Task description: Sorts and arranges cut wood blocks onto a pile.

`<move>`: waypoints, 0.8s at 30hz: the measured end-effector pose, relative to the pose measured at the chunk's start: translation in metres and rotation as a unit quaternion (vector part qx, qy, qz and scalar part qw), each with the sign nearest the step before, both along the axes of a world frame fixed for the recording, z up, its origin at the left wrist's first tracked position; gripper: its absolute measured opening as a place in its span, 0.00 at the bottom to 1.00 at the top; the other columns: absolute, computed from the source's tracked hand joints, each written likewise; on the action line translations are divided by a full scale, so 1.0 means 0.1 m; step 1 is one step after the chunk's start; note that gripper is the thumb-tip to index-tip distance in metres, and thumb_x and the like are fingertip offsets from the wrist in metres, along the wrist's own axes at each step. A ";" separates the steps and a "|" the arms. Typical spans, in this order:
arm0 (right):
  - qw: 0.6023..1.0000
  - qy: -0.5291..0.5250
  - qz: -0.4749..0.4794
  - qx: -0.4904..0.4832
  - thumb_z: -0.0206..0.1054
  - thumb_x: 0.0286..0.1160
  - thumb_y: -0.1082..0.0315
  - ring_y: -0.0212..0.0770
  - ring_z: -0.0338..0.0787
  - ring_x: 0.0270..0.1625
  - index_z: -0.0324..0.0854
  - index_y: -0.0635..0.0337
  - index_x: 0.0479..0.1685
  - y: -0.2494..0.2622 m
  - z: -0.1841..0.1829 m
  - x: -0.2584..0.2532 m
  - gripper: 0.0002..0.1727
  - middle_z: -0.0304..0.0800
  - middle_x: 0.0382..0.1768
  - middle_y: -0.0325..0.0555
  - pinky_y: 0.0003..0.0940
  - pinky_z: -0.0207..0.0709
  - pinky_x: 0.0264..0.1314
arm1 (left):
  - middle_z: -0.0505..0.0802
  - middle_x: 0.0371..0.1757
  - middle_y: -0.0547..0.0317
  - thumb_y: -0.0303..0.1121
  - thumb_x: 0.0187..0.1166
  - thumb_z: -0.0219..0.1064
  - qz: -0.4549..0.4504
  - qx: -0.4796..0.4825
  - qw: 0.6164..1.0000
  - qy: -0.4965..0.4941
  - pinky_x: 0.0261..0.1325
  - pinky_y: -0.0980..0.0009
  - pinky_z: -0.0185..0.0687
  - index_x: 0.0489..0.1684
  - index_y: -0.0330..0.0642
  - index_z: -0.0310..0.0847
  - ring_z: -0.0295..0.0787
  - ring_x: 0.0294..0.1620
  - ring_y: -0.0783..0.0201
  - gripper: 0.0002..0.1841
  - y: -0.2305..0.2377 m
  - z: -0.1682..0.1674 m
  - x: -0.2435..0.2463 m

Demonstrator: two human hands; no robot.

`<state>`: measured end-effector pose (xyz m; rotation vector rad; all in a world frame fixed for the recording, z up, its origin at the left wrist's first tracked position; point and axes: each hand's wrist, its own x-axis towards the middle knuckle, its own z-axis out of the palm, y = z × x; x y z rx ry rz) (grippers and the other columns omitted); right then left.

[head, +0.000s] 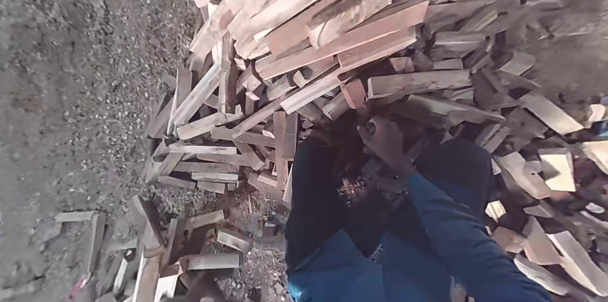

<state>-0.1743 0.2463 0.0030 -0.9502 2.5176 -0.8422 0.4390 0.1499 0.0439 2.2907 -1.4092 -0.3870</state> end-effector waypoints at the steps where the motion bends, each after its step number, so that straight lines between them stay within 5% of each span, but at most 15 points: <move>1: 1.000 0.004 0.008 0.009 0.69 0.80 0.47 0.68 0.90 0.40 0.83 0.61 0.55 0.00 -0.04 -0.01 0.24 0.89 0.38 0.63 0.69 0.79 0.35 | 0.77 0.76 0.22 0.38 0.62 0.86 -0.030 0.053 0.998 0.016 0.83 0.36 0.65 0.82 0.24 0.64 0.72 0.79 0.31 0.48 -0.03 -0.03 -0.27; 3: 1.000 0.013 0.024 0.015 0.68 0.79 0.45 0.67 0.90 0.39 0.83 0.60 0.57 0.02 -0.15 -0.02 0.25 0.89 0.38 0.63 0.68 0.79 0.35 | 0.84 0.71 0.28 0.48 0.69 0.81 -0.125 0.107 0.986 0.009 0.80 0.40 0.71 0.77 0.27 0.72 0.79 0.76 0.36 0.42 -0.23 -0.14 -0.92; 6: 0.999 0.014 0.028 0.031 0.67 0.80 0.48 0.67 0.91 0.41 0.85 0.62 0.54 -0.12 -0.21 -0.09 0.23 0.90 0.37 0.63 0.68 0.79 0.38 | 0.81 0.75 0.31 0.57 0.71 0.77 -0.236 0.115 0.962 0.069 0.82 0.43 0.70 0.85 0.30 0.63 0.77 0.78 0.39 0.48 -0.67 -0.32 -2.04; 8: 0.998 0.004 0.032 0.056 0.66 0.81 0.46 0.65 0.91 0.39 0.86 0.61 0.50 -0.17 -0.31 -0.12 0.24 0.90 0.35 0.60 0.68 0.80 0.37 | 0.79 0.78 0.32 0.62 0.64 0.80 -0.298 0.099 0.945 0.091 0.81 0.44 0.71 0.89 0.34 0.57 0.77 0.79 0.40 0.56 -0.99 -0.50 -2.73; 10: 0.996 -0.015 0.036 0.074 0.64 0.81 0.42 0.61 0.91 0.37 0.84 0.58 0.52 -0.10 -0.43 -0.12 0.26 0.90 0.34 0.57 0.67 0.83 0.36 | 0.75 0.81 0.31 0.69 0.55 0.81 -0.321 0.119 0.937 0.069 0.78 0.34 0.72 0.92 0.40 0.53 0.75 0.79 0.34 0.64 -1.26 -0.66 -3.36; 12: 0.998 -0.011 0.029 0.055 0.68 0.78 0.45 0.63 0.91 0.38 0.85 0.60 0.50 -0.08 -0.45 -0.10 0.25 0.90 0.36 0.60 0.68 0.82 0.37 | 0.78 0.77 0.27 0.76 0.44 0.80 -0.312 0.070 0.947 0.028 0.70 0.30 0.75 0.87 0.38 0.63 0.78 0.74 0.30 0.67 -1.35 -0.78 -3.84; 13: 0.998 -0.008 0.023 0.055 0.70 0.77 0.46 0.65 0.91 0.41 0.85 0.61 0.52 -0.07 -0.45 -0.09 0.25 0.91 0.40 0.62 0.69 0.82 0.39 | 0.80 0.74 0.26 0.75 0.43 0.80 -0.304 0.075 0.950 -0.002 0.67 0.31 0.78 0.83 0.35 0.67 0.80 0.71 0.30 0.65 -1.33 -0.65 -4.00; 14: 0.998 0.002 0.017 0.060 0.71 0.77 0.46 0.67 0.91 0.44 0.85 0.62 0.53 -0.08 -0.44 -0.09 0.25 0.91 0.42 0.63 0.71 0.81 0.41 | 0.62 0.90 0.34 0.67 0.63 0.77 -0.313 0.312 0.897 -0.021 0.83 0.40 0.66 0.94 0.40 0.42 0.63 0.88 0.38 0.63 -1.44 -0.13 -4.17; 15: 0.998 0.015 0.008 0.067 0.71 0.76 0.46 0.67 0.92 0.44 0.85 0.61 0.54 -0.07 -0.43 -0.10 0.25 0.91 0.41 0.63 0.71 0.80 0.40 | 0.54 0.93 0.36 0.61 0.69 0.76 -0.297 0.383 0.874 -0.027 0.86 0.43 0.63 0.95 0.42 0.33 0.56 0.92 0.40 0.62 -1.49 0.01 -4.31; 16: 0.997 0.025 0.000 0.072 0.71 0.76 0.45 0.66 0.92 0.42 0.85 0.60 0.53 -0.05 -0.41 -0.10 0.25 0.91 0.39 0.62 0.70 0.80 0.38 | 0.58 0.92 0.35 0.59 0.64 0.80 -0.279 0.335 0.900 -0.025 0.85 0.40 0.63 0.94 0.42 0.38 0.57 0.91 0.38 0.62 -1.45 -0.15 -4.36; 17: 0.997 0.028 -0.006 0.070 0.71 0.76 0.44 0.66 0.92 0.40 0.85 0.59 0.53 -0.01 -0.39 -0.10 0.25 0.91 0.38 0.61 0.69 0.80 0.37 | 0.72 0.83 0.30 0.61 0.44 0.85 -0.253 0.160 0.953 -0.036 0.75 0.34 0.71 0.88 0.41 0.57 0.70 0.82 0.33 0.64 -1.35 -0.64 -4.37; 19: 0.997 0.011 -0.012 0.069 0.69 0.77 0.43 0.65 0.91 0.37 0.84 0.58 0.54 0.09 -0.36 -0.04 0.26 0.90 0.36 0.61 0.69 0.80 0.34 | 0.68 0.85 0.33 0.69 0.42 0.82 -0.264 0.134 0.953 -0.068 0.73 0.31 0.72 0.88 0.48 0.59 0.68 0.83 0.35 0.64 -1.39 -0.98 -4.32; 22: 0.997 -0.011 -0.024 0.069 0.68 0.77 0.42 0.67 0.90 0.37 0.84 0.58 0.55 0.16 -0.24 0.01 0.27 0.90 0.37 0.62 0.70 0.78 0.33 | 0.66 0.88 0.33 0.67 0.47 0.82 -0.265 0.225 0.935 -0.076 0.73 0.34 0.75 0.90 0.45 0.56 0.67 0.85 0.36 0.64 -1.37 -0.51 -4.31; 23: 0.997 -0.018 -0.030 0.067 0.68 0.77 0.43 0.67 0.90 0.36 0.84 0.58 0.53 0.20 -0.20 0.02 0.26 0.90 0.36 0.61 0.70 0.77 0.33 | 0.55 0.92 0.33 0.66 0.62 0.78 -0.272 0.326 0.903 -0.071 0.83 0.38 0.65 0.94 0.42 0.43 0.54 0.92 0.38 0.63 -1.32 -0.10 -4.32; 24: 0.997 -0.020 -0.034 0.061 0.69 0.78 0.44 0.66 0.89 0.36 0.84 0.58 0.51 0.21 -0.16 0.02 0.24 0.89 0.34 0.61 0.70 0.76 0.32 | 0.52 0.93 0.31 0.70 0.66 0.72 -0.263 0.325 0.905 -0.077 0.87 0.37 0.55 0.94 0.38 0.41 0.47 0.94 0.37 0.63 -1.21 0.09 -4.34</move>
